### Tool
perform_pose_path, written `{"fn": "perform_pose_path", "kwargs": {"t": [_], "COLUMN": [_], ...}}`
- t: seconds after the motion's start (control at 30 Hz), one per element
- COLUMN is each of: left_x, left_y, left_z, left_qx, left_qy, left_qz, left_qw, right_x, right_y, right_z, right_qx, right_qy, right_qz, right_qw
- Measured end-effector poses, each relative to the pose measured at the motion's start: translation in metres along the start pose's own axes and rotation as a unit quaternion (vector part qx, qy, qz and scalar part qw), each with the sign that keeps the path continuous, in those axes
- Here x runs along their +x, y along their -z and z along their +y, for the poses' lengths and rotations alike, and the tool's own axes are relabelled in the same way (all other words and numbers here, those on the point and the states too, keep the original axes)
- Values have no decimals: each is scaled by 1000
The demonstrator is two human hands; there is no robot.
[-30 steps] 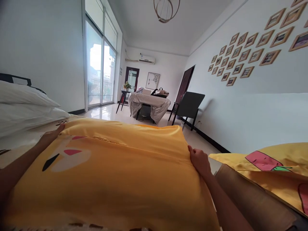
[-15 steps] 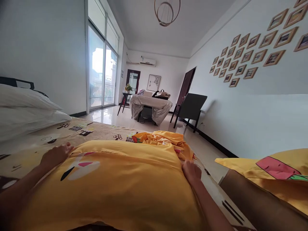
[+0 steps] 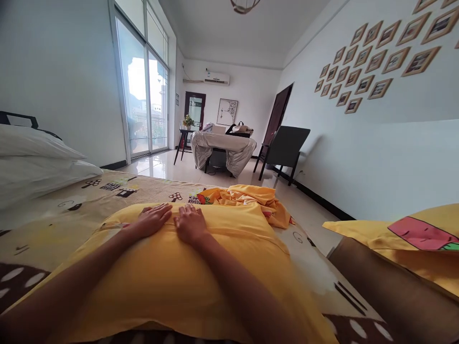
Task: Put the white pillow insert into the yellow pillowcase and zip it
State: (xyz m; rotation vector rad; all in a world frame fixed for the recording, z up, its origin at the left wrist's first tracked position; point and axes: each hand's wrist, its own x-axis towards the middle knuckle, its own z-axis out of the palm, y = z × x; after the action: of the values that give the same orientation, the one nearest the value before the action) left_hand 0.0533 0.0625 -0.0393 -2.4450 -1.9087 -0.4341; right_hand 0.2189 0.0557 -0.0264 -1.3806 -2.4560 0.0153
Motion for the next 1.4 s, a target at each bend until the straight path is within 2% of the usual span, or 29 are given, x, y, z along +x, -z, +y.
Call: {"fn": "perform_pose_path", "kwargs": {"t": [0.07, 0.17, 0.37, 0.53, 0.7, 0.87, 0.9, 0.97, 1.03, 1.1, 1.27, 1.4], "left_x": [-4, -7, -1, -3, -6, -11, -11, -12, -12, -12, -14, -15], "left_y": [-12, -21, -15, -11, -12, -15, -16, -16, -17, -17, -15, -13], "left_z": [-9, -16, -31, -46, -45, -51, -52, -54, -54, -54, -51, -50], "left_qx": [-7, -17, -29, -15, -13, -13, -15, -16, -14, -16, -19, -20], "left_qy": [19, 27, 27, 65, 68, 58, 56, 54, 55, 56, 63, 65], "left_qz": [8, 18, 12, 16, 11, 30, 32, 31, 27, 30, 36, 30], "left_qw": [1000, 999, 999, 998, 998, 998, 998, 998, 998, 998, 997, 997], "right_x": [-2, -11, -44, -84, -102, -118, -124, -136, -146, -150, -140, -129], "right_y": [-6, -3, 19, 18, 14, 39, 46, 60, 70, 77, 80, 81], "right_z": [19, 52, 124, 182, 205, 206, 204, 199, 191, 183, 177, 181], "right_qx": [3, 1, -6, 38, 105, 235, 262, 292, 282, 266, 270, 209], "right_qy": [-22, -51, -117, -117, -115, -172, -176, -167, -143, -123, -112, -99], "right_qz": [-2, 23, 44, 104, 162, 191, 177, 103, 13, -47, -107, -140], "right_qw": [1000, 998, 992, 987, 974, 937, 932, 936, 949, 955, 950, 963]}}
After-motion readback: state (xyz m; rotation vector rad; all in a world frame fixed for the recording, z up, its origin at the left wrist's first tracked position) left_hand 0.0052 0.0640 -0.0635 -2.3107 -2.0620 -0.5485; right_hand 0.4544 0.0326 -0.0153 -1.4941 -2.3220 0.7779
